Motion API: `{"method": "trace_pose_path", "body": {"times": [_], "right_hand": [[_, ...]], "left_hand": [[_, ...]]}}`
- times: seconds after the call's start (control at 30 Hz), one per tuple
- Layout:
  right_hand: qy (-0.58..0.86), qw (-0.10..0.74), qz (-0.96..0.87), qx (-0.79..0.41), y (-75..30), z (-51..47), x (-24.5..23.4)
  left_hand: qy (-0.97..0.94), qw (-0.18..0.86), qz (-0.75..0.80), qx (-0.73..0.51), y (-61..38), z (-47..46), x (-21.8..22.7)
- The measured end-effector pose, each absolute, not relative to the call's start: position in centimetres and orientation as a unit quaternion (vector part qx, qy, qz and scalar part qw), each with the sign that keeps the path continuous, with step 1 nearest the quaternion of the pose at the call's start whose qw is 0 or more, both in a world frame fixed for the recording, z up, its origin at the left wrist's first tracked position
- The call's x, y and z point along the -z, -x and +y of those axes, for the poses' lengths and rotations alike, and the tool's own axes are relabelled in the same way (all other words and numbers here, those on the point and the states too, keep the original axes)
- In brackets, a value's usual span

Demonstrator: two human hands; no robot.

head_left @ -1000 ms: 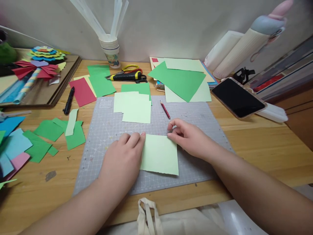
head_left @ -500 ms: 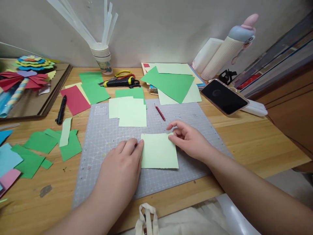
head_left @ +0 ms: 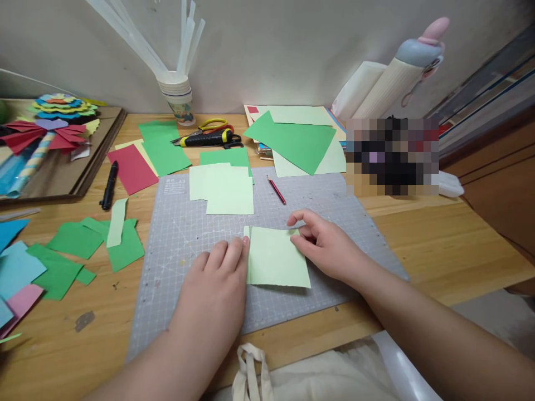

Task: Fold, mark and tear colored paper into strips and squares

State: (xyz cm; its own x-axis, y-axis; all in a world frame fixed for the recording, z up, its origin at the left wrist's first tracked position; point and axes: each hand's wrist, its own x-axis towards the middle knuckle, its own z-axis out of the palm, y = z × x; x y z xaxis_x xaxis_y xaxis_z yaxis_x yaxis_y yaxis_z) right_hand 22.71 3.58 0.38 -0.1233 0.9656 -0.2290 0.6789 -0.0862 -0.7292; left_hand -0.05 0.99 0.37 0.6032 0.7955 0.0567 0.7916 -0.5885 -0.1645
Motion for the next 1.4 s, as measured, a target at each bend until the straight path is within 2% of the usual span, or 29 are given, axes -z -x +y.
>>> {"method": "trace_pose_path", "body": {"times": [0.23,0.47,1.0,1.27,1.4], "right_hand": [[0.637,0.243,-0.572,-0.456,-23.1,1.8,-0.4],[0.661,0.274,-0.545,-0.437,-22.3,0.0,-0.3],[0.675,0.232,-0.583,-0.388,-21.8,-0.6,0.1],[0.659,0.267,-0.575,-0.406,-22.0,-1.0,0.1],[0.648,0.291,-0.563,-0.422,-21.9,-1.7,0.0]], "left_hand": [[0.884,0.039,-0.464,-0.040,0.2,1.3,-1.1],[0.890,0.021,-0.450,-0.067,0.6,0.3,-1.8],[0.894,0.088,-0.428,-0.103,0.0,-1.3,-0.9],[0.901,0.065,-0.423,-0.071,0.5,-0.8,-0.9],[0.898,0.058,-0.436,-0.013,1.2,-1.1,-1.1]]}}
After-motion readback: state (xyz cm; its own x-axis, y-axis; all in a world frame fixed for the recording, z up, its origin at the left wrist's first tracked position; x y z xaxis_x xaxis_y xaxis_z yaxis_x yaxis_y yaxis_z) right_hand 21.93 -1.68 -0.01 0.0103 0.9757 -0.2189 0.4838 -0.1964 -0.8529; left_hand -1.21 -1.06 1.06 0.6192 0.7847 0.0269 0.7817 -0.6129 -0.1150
